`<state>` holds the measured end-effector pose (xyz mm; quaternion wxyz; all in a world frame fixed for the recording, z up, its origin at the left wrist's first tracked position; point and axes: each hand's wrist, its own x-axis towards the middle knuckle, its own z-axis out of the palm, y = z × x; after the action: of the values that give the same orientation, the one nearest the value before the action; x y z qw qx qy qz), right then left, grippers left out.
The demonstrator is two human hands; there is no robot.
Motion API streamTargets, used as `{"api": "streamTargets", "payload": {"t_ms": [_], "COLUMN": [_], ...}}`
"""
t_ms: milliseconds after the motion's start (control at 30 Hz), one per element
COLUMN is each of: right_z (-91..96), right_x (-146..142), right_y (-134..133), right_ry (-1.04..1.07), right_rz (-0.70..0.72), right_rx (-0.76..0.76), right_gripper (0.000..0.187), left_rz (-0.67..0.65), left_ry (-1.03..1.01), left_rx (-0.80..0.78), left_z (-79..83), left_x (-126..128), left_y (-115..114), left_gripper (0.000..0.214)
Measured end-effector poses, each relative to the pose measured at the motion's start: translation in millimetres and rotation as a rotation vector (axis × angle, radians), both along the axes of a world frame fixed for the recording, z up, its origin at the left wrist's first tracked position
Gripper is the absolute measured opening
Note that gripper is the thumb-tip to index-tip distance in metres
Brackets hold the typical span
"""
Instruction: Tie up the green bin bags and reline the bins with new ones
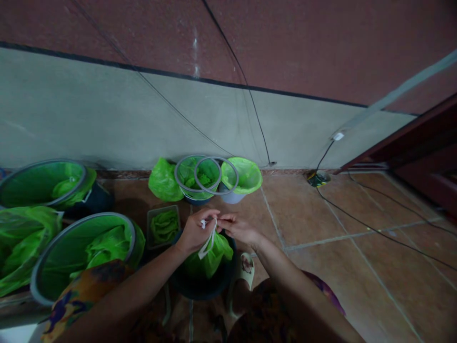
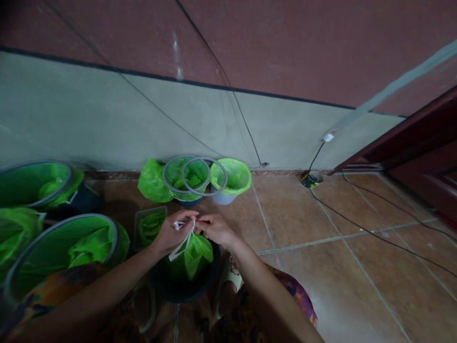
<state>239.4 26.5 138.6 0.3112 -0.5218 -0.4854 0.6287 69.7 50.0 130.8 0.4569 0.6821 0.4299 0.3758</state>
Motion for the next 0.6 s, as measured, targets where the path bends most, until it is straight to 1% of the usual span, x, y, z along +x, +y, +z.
{"api": "streamTargets", "payload": {"t_ms": [67, 133, 233, 300, 367, 400, 467, 533, 567, 600], "right_z": [-2.2, -4.2, -4.9, -1.9, 3.9, 7.2, 12.4, 13.4, 12.0, 9.3], "right_x": [0.4, 0.9, 1.5, 2.1, 3.6, 4.9, 8.8, 13.6, 15.8, 17.3], "right_y": [-0.4, -0.5, -0.3, -0.1, 0.1, 0.1, 0.0, -0.9, -1.9, -3.5], "right_ry": [0.026, 0.018, -0.082, -0.232, -0.491, -0.637, -0.884, -0.991, -0.991, -0.969], "right_rz": [-0.043, -0.077, -0.072, -0.042, -0.026, -0.014, 0.039, 0.125, 0.168, 0.204], "right_rx": [-0.019, -0.014, 0.055, 0.123, 0.180, 0.190, 0.160, 0.111, 0.113, 0.139], "right_gripper": [0.030, 0.025, 0.019, 0.020, 0.018, 0.016, 0.015, 0.015, 0.013, 0.018], "left_rz": [0.021, 0.015, -0.046, -0.080, -0.084, -0.083, -0.091, -0.114, -0.122, -0.131], "left_ry": [-0.009, -0.008, 0.032, 0.105, 0.220, 0.285, 0.411, 0.510, 0.545, 0.573], "left_rx": [-0.077, -0.153, -0.201, -0.170, -0.088, -0.044, 0.011, 0.017, 0.010, 0.003], "left_z": [-0.5, 0.4, 1.5, 0.6, -2.1, -4.1, -8.7, -13.1, -14.9, -16.4], "left_x": [0.1, -0.6, -3.3, -6.2, -9.6, -11.1, -13.5, -14.7, -15.0, -15.1], "left_y": [-0.5, 0.1, 4.0, 8.0, 11.4, 12.4, 12.6, 11.0, 10.1, 9.3], "left_gripper": [0.027, 0.028, 0.024, 0.019, 0.014, 0.013, 0.011, 0.011, 0.012, 0.013]}}
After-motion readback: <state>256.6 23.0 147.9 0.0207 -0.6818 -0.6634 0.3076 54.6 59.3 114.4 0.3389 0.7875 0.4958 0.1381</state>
